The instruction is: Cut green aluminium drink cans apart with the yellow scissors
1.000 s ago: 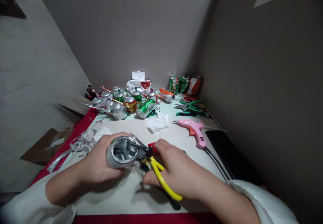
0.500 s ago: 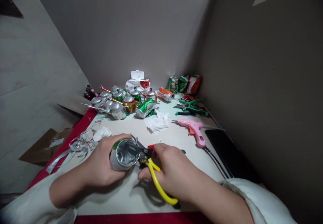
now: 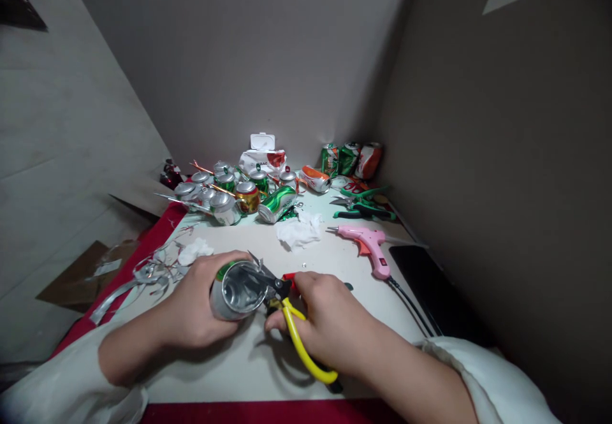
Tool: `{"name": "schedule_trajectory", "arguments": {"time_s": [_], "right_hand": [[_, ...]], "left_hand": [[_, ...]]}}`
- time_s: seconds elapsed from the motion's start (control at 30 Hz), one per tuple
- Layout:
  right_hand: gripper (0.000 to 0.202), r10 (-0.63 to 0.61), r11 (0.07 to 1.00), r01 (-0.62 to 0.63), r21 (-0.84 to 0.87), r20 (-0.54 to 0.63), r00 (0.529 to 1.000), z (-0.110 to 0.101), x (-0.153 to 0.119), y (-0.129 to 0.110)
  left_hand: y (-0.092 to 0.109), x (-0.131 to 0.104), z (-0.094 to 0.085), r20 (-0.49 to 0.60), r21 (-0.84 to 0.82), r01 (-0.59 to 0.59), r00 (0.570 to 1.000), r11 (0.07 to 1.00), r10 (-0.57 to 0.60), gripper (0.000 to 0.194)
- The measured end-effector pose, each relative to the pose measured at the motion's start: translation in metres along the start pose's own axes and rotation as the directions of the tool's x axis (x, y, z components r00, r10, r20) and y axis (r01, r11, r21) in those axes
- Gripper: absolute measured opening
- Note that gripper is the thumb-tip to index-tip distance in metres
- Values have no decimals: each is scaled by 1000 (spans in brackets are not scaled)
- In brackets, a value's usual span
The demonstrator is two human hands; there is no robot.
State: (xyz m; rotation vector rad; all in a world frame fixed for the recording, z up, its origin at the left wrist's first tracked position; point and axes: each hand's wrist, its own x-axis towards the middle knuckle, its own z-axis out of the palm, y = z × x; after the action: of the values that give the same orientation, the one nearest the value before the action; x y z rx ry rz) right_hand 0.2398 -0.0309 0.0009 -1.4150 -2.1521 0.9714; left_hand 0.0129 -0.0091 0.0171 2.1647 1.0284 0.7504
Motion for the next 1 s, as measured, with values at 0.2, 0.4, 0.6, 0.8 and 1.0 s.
{"name": "schedule_trajectory", "arguments": {"time_s": [0.2,0.4,0.6,0.8,1.0], "right_hand": [[41,-104,888,-46,457,298,949,0,1,-2],[31,-26,993,8,117,156,987,-8,-1,-8],[51,-50,975,40,-217,-40,998,-7,-1,-7],[50,-71,960,55,-274,-46,996,-1,2,0],[49,-49,974,47,-221,-2,999,0,4,4]], "left_hand": [[3,-1,-2,40,-209,63,998,976,-56,30],[1,0,0,27,-194,72,997,978,-68,34],[0,0,3,66,-198,79,996,977,-68,36],[-3,-1,4,78,-161,78,995,984,-66,31],[-6,0,5,92,-162,96,992,982,-82,30]]}}
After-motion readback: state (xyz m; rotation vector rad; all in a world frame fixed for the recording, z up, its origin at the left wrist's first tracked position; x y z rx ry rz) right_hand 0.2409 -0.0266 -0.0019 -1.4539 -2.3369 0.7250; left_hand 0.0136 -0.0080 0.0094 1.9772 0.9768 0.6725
